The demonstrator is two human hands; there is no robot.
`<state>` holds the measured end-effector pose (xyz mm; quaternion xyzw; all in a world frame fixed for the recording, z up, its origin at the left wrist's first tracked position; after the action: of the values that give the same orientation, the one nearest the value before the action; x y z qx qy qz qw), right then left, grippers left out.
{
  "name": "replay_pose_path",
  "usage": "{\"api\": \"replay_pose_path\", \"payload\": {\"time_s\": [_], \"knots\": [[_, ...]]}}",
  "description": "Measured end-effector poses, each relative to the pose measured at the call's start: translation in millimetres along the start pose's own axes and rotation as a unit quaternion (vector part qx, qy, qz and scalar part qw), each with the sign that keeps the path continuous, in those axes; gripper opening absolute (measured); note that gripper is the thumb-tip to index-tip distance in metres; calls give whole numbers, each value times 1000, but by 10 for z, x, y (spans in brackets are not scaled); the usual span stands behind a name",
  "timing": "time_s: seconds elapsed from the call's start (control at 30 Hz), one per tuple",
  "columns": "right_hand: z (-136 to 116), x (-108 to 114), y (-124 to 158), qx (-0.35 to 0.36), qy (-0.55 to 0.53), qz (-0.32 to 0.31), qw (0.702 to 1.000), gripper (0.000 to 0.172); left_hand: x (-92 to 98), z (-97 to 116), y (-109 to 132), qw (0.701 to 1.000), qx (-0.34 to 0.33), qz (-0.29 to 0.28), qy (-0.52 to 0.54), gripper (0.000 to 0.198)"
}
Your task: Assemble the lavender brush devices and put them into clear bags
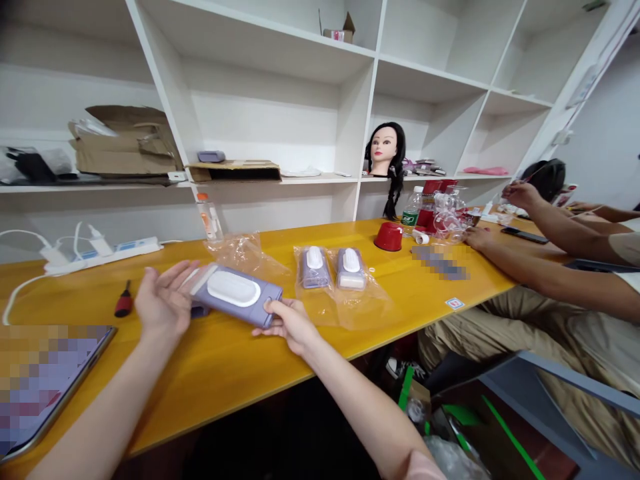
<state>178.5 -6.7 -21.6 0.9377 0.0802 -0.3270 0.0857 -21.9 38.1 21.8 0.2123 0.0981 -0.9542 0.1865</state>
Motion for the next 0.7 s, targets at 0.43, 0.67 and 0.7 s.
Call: {"api": "replay_pose_path", "payload": {"time_s": [0.43,0.67,0.7], "knots": [[102,-132,-390,-151,130,-79,977,32,-101,-298,7,989,72,-2,129,22],[84,-152,-350,-155,155,-97,971,33,-95,-238,34,990,72,-17,117,25],[79,-164,-336,-155,160,-102,969,34,-106,-231,42,991,67,-20,114,26]]}}
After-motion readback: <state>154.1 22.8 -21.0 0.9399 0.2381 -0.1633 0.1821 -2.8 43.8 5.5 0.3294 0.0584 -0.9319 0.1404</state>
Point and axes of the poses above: each hand's wrist, its own y-axis away from the middle knuckle, its own x-axis out of the back of the hand, z = x × y, the point moved 3 cm from there along -y, towards the middle knuckle, and after that the axes turned 13 degrees about -y, right-handed, at the moved point
